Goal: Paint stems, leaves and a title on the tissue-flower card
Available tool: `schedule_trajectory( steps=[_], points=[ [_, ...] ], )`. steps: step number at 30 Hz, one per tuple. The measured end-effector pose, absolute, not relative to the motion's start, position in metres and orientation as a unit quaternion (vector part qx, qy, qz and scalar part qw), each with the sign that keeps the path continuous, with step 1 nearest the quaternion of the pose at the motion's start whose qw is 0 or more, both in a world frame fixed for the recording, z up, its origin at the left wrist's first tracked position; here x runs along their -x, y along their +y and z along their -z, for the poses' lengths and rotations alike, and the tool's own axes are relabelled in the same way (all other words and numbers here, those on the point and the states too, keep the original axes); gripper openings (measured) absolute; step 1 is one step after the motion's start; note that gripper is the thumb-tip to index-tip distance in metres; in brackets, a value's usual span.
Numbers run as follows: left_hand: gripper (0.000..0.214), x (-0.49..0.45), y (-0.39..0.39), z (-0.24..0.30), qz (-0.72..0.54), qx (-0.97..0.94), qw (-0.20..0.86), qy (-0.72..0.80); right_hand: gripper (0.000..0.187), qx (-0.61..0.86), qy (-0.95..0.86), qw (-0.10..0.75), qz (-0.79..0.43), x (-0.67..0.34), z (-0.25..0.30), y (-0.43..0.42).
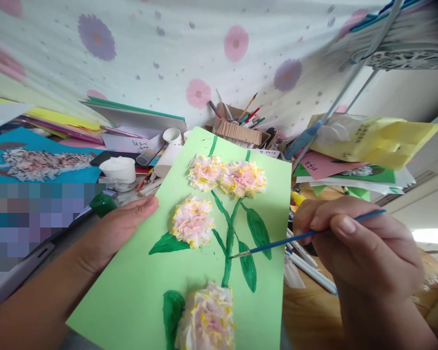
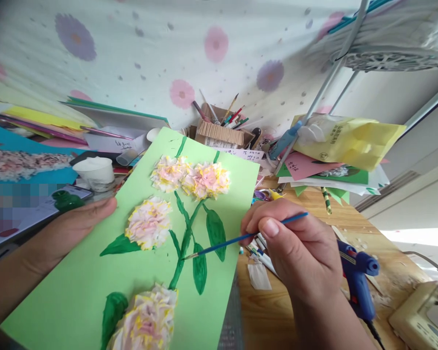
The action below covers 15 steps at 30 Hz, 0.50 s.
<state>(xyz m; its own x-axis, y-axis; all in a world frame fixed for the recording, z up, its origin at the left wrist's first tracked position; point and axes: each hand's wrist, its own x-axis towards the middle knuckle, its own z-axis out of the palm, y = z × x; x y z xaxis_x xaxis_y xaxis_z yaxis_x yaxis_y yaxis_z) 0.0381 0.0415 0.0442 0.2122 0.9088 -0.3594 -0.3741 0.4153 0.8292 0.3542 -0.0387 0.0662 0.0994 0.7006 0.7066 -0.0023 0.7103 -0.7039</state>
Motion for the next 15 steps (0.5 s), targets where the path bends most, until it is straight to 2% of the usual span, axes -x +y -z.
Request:
schedule_trajectory(
  steps=[15],
  points=[
    [0.072, -0.0352, 0.0416, -0.0433, -0.438, -0.294, 0.731, 0.433, 0.011, 0.300, -0.627, 0.676, -0.243, -0.3541, -0.0644, -0.0378]
  ],
)
